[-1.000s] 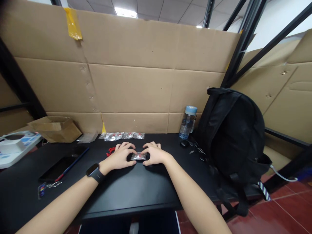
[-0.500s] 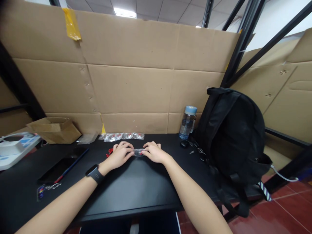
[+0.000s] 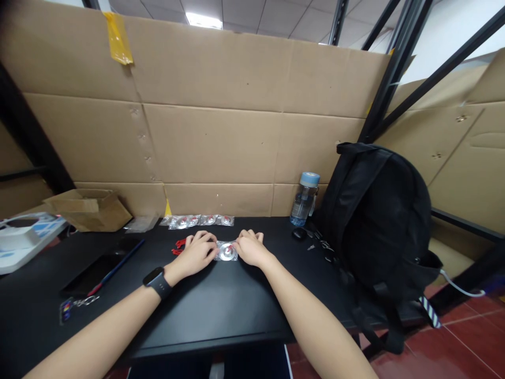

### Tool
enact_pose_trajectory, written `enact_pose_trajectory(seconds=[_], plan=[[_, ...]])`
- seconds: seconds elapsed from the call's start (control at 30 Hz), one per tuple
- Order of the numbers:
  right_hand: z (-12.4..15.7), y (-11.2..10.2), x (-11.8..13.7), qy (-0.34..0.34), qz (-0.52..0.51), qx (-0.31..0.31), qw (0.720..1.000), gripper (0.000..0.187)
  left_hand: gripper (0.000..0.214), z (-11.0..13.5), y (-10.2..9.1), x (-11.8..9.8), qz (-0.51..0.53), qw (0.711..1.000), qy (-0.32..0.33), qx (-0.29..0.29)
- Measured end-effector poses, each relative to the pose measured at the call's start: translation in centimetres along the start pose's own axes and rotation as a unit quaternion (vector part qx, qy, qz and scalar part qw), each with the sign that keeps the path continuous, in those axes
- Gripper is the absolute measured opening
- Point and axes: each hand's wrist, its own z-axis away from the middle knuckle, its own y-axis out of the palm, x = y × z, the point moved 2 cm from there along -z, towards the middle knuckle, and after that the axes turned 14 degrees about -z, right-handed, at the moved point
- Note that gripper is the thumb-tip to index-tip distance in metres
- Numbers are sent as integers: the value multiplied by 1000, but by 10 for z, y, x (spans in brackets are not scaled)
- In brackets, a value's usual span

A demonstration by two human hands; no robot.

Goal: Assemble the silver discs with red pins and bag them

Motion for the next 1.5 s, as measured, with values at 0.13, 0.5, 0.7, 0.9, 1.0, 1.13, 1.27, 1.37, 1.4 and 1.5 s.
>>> enact_pose_trajectory(seconds=[0.13,0.5,0.7,0.9,1.0,1.13,1.27,1.37,1.4,1.5], plan=[[0,-2,1,19,23,-29,999,35,23,1,-8,-3,-22,1000,-10,-18],[0,-11,6,-38,0,-28,999,20,32,0,-2,-4,5,999,38,11],[1,-12,0,-11,-22,11,1000,23,37,1,3,-3,-1,999,34,19],[5,-20,-3,-41,-75,31,996,35,39,1,3,-3,-4,999,32,26],[4,-22,0,-88,-104,39,990,38,40,1,2,-3,-4,999,34,29],[3,-21,5,-123,-127,71,982,33,39,2,1,-4,-2,999,38,28],[3,-19,7,-118,-127,82,981,31,38,2,1,-3,5,999,37,29],[1,-17,5,-98,-107,51,988,29,36,1,0,0,16,999,26,26],[1,-16,3,-90,-99,38,990,27,35,1,-1,2,20,999,21,23],[-2,-12,-2,-70,-78,-2,994,20,32,0,-4,8,30,999,9,8]])
